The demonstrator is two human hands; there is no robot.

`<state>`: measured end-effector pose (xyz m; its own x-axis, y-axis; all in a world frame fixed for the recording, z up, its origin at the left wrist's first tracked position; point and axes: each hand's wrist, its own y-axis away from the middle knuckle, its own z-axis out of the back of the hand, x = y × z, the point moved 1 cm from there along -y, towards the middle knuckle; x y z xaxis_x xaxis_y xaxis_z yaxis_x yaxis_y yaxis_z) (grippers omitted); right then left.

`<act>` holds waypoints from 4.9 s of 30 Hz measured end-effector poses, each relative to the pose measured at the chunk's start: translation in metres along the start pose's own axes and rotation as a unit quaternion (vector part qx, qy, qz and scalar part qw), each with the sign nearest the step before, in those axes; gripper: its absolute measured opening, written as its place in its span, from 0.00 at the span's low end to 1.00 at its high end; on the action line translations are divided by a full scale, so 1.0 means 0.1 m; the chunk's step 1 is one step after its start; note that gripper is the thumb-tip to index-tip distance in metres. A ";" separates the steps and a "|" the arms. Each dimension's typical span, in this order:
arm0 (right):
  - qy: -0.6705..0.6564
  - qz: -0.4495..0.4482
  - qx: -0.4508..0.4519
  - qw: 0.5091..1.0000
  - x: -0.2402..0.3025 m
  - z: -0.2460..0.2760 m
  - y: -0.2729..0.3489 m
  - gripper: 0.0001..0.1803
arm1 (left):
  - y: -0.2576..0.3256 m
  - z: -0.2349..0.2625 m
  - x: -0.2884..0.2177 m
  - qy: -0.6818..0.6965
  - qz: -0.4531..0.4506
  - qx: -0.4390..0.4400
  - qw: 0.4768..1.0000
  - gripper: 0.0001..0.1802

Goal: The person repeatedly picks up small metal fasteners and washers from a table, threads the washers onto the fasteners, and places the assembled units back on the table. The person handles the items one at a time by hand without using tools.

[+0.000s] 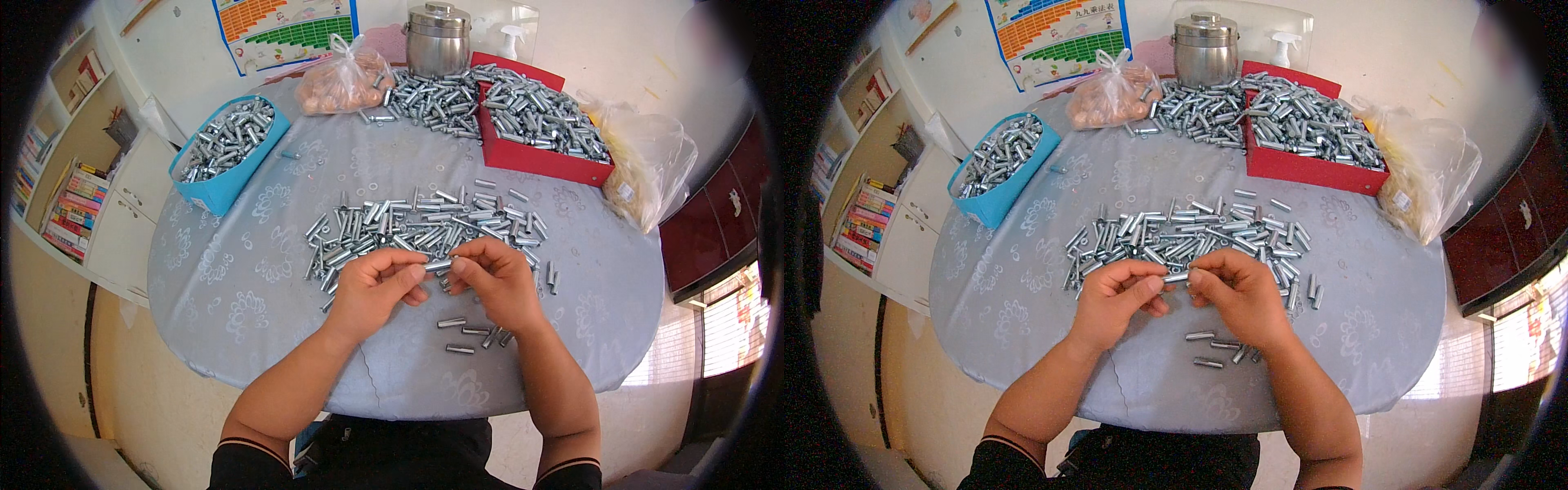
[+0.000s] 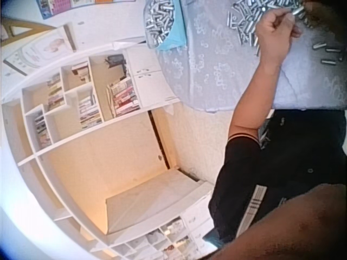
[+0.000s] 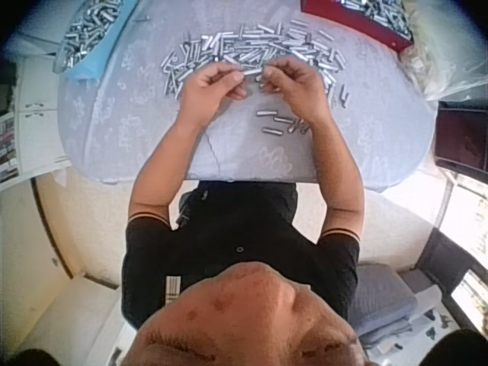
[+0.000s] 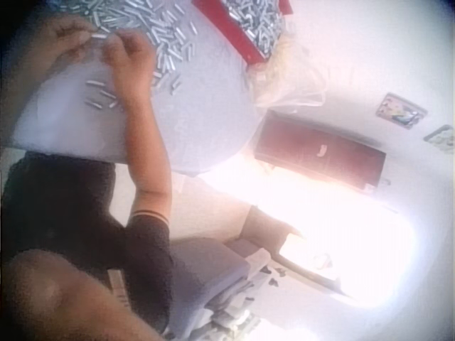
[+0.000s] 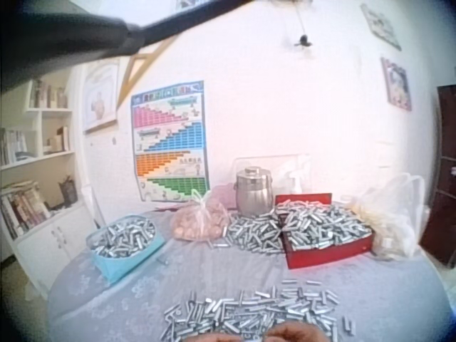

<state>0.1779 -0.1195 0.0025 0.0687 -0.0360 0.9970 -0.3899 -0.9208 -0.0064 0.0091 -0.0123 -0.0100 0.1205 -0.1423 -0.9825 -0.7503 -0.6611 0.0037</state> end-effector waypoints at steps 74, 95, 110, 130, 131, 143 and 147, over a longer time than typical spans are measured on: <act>0.233 0.072 -0.161 0.956 -0.20 0.39 1.06 0.07 | -0.31 -0.63 0.11 -0.638 -0.161 0.078 0.749 0.12; 0.393 0.160 -0.036 0.905 0.01 0.11 0.92 0.07 | 0.01 -0.29 0.01 -0.025 -0.017 -0.006 1.000 0.14; 0.258 0.109 -0.059 0.958 0.19 -0.03 0.16 0.08 | -0.13 -0.07 0.08 0.182 -0.058 -0.132 0.973 0.08; 0.060 0.044 -0.055 0.996 0.05 0.18 0.11 0.10 | -0.05 -0.23 0.08 0.039 0.025 0.032 0.998 0.13; 0.055 0.042 -0.055 0.996 0.05 0.19 0.13 0.09 | -0.04 -0.25 0.08 0.053 0.025 0.036 0.998 0.13; 0.503 0.163 0.073 0.845 0.11 0.39 0.24 0.07 | -0.10 -0.17 0.16 0.039 0.026 -0.009 0.999 0.12; 0.544 0.157 0.082 0.820 0.06 0.39 0.24 0.06 | -0.08 -0.19 0.16 0.033 0.035 -0.002 0.999 0.13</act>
<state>0.2045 -0.1569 0.0055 -0.9061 0.0053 0.4231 -0.0978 -0.9755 -0.1973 0.0294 -0.0236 -0.0218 0.1114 -0.2366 -0.9652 -0.7559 -0.6506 0.0723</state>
